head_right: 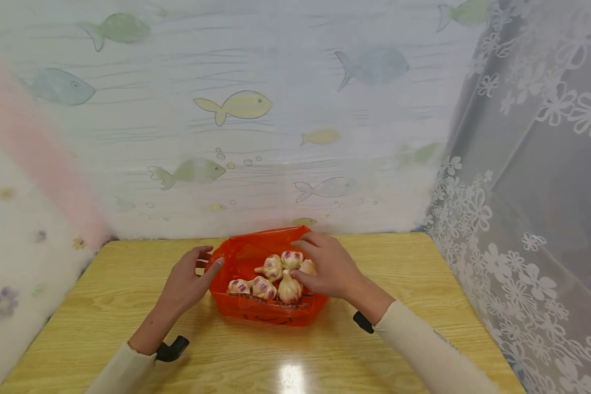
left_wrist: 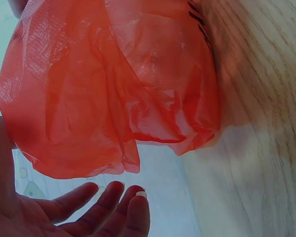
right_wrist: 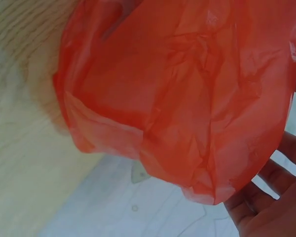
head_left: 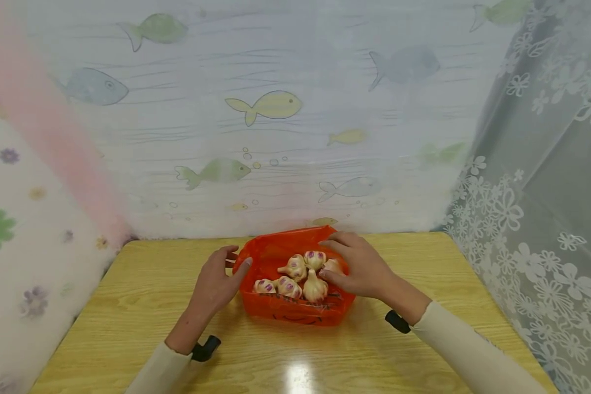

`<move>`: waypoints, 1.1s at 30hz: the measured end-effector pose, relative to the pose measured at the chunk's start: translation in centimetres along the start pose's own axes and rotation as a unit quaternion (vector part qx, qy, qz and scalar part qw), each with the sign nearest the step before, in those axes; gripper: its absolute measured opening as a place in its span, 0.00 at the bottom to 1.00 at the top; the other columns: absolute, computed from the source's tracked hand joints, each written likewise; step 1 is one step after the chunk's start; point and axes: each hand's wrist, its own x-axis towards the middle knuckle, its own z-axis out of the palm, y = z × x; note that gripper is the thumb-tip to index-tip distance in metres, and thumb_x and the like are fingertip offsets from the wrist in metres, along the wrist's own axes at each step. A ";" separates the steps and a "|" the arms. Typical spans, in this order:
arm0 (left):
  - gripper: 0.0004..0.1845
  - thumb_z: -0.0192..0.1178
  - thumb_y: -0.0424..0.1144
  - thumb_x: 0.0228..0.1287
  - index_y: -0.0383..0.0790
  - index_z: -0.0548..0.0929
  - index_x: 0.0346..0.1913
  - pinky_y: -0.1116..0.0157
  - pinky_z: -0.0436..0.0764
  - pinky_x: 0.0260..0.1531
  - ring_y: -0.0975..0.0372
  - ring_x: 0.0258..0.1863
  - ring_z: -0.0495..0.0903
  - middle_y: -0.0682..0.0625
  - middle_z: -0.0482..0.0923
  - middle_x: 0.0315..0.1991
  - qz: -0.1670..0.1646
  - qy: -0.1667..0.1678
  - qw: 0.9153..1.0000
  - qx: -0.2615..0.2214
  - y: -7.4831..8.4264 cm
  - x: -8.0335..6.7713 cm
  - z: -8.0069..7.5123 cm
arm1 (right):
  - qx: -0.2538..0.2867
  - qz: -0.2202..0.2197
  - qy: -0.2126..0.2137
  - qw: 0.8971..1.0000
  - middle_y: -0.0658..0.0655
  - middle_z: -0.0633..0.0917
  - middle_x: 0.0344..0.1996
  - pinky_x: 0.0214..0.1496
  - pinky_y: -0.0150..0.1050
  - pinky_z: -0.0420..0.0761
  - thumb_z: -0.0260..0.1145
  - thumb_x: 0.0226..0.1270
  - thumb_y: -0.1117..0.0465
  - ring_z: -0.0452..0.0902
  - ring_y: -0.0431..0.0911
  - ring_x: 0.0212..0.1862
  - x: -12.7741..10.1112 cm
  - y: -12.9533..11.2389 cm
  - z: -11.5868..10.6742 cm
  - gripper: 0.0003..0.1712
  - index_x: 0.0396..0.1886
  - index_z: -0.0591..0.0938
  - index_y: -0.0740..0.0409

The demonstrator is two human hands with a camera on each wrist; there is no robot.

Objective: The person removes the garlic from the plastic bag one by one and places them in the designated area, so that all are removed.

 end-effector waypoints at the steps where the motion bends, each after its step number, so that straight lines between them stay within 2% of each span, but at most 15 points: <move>1: 0.34 0.62 0.53 0.76 0.37 0.70 0.75 0.47 0.85 0.56 0.48 0.60 0.77 0.41 0.78 0.64 0.000 -0.001 1.000 0.000 0.0 0.0 0.0 | 0.002 -0.003 -0.002 1.000 0.57 0.84 0.59 0.65 0.56 0.80 0.76 0.65 0.49 0.79 0.56 0.61 0.1 0.0 0.0 0.31 0.64 0.84 0.58; 8: 0.34 0.66 0.48 0.73 0.37 0.70 0.75 0.47 0.85 0.57 0.48 0.60 0.77 0.40 0.77 0.65 0.016 -0.012 1.000 0.010 0.3 0.1 0.2 | 0.011 -0.007 -0.052 0.999 0.55 0.84 0.58 0.61 0.53 0.83 0.76 0.65 0.52 0.81 0.53 0.58 0.7 -0.4 0.2 0.29 0.64 0.84 0.56; 16: 0.33 0.67 0.41 0.70 0.36 0.71 0.74 0.47 0.86 0.55 0.48 0.58 0.77 0.40 0.76 0.64 0.026 -0.005 1.000 0.009 0.5 0.0 0.2 | 0.023 0.000 -0.130 0.991 0.53 0.82 0.61 0.62 0.50 0.83 0.76 0.67 0.48 0.80 0.50 0.60 1.7 -1.0 0.5 0.31 0.67 0.82 0.53; 26: 0.31 0.66 0.32 0.68 0.34 0.73 0.73 0.48 0.87 0.54 0.48 0.57 0.79 0.39 0.76 0.63 0.044 0.001 0.999 -0.011 0.4 0.1 0.3 | 0.013 -0.013 -0.176 0.984 0.56 0.81 0.58 0.59 0.49 0.83 0.77 0.67 0.51 0.80 0.51 0.55 2.5 -1.3 0.9 0.31 0.67 0.82 0.56; 33: 0.31 0.65 0.27 0.66 0.34 0.75 0.72 0.49 0.87 0.54 0.48 0.57 0.79 0.39 0.76 0.62 0.037 0.013 0.999 -0.027 0.9 -0.1 0.2 | 0.003 -0.007 -0.234 0.972 0.55 0.81 0.58 0.58 0.47 0.84 0.77 0.67 0.52 0.80 0.49 0.54 3.8 -1.9 0.9 0.32 0.68 0.82 0.56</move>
